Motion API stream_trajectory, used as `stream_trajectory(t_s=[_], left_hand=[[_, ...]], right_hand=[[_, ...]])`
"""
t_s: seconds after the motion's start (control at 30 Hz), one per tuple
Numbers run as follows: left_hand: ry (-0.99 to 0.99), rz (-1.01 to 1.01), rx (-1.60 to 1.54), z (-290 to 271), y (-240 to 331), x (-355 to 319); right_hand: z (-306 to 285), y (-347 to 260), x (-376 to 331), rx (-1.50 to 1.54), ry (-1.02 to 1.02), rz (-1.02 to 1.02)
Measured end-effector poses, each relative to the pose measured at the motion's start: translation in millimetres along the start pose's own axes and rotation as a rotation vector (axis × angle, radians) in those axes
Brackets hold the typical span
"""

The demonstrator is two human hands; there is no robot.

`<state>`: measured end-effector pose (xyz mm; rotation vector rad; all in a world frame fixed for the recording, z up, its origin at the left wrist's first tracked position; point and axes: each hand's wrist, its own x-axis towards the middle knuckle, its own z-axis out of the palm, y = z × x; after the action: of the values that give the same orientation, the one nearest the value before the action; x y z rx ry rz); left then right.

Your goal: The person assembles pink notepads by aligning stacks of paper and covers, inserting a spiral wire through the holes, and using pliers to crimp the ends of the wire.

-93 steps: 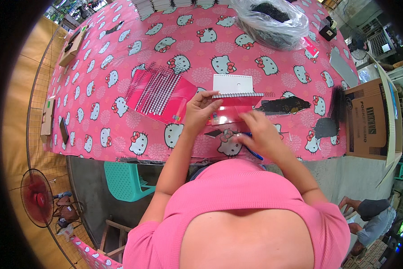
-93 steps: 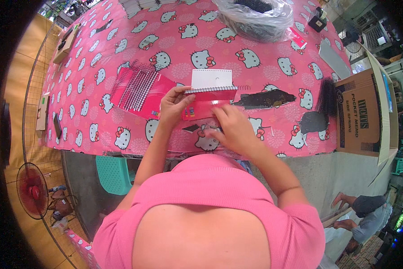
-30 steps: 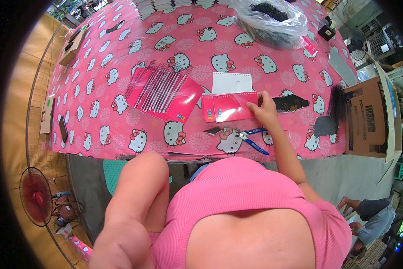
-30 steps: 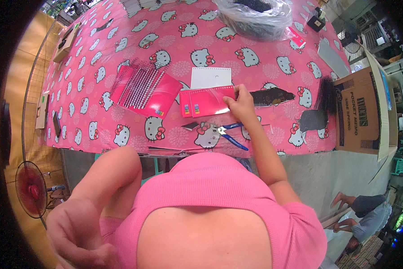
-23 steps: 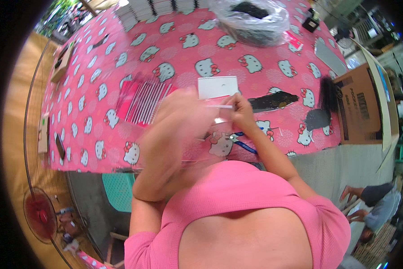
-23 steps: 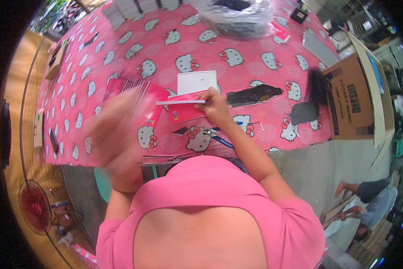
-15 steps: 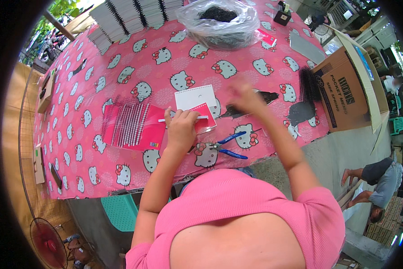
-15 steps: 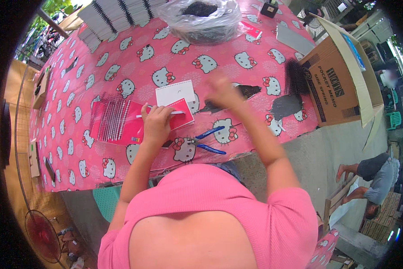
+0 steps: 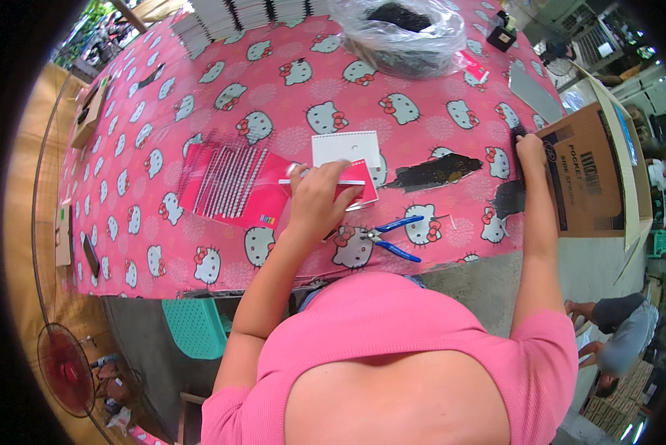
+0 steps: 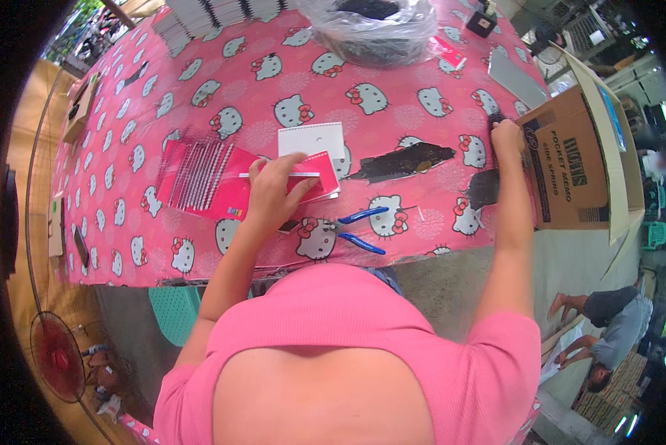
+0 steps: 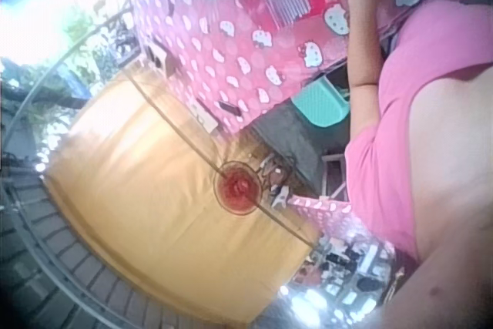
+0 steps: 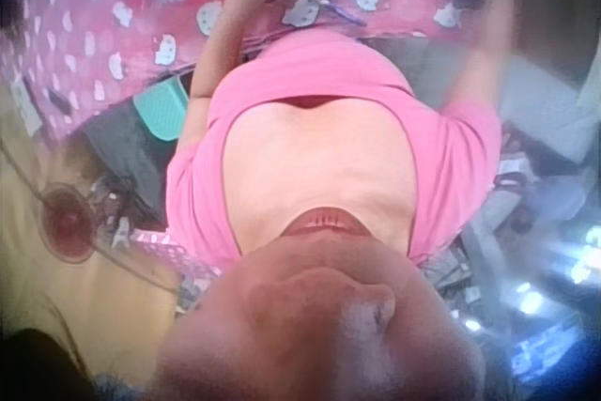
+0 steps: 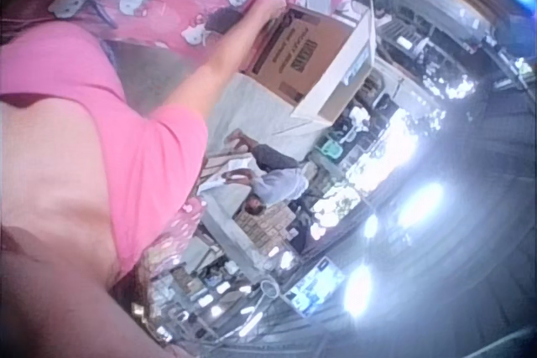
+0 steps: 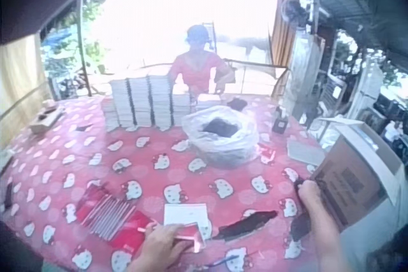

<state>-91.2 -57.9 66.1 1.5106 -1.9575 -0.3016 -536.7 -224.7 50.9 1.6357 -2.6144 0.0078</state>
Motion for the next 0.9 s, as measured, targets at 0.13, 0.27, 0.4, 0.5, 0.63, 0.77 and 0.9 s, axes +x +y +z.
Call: stream_trajectory(t_s=[0.13,0.27,0.4,0.5,0.63,0.77,0.9], left_hand=[[0.064,0.058,-0.070,8,-3,0],[0.179,0.025,0.105,9,6,-4],[0.184,-0.044,0.197,10,8,-9],[0.136,-0.064,0.151,11,3,-11],[0.114,-0.095,0.140,10,6,-12],[0.113,-0.082,0.143,9,4,-14],[0.117,-0.064,0.142,7,5,-12]], right_hand=[[4,0,-10,0.193,0.382,-0.423],[3,-84,-120,0.755,0.175,-0.852],[-15,-142,-216,1.077,-0.258,-0.923],[-27,-159,-225,1.060,-0.255,-0.937],[-20,-164,-217,1.053,-0.172,-0.884],[-32,-169,-219,1.081,-0.189,-0.981],[-33,-172,-215,1.092,-0.540,-0.917]])
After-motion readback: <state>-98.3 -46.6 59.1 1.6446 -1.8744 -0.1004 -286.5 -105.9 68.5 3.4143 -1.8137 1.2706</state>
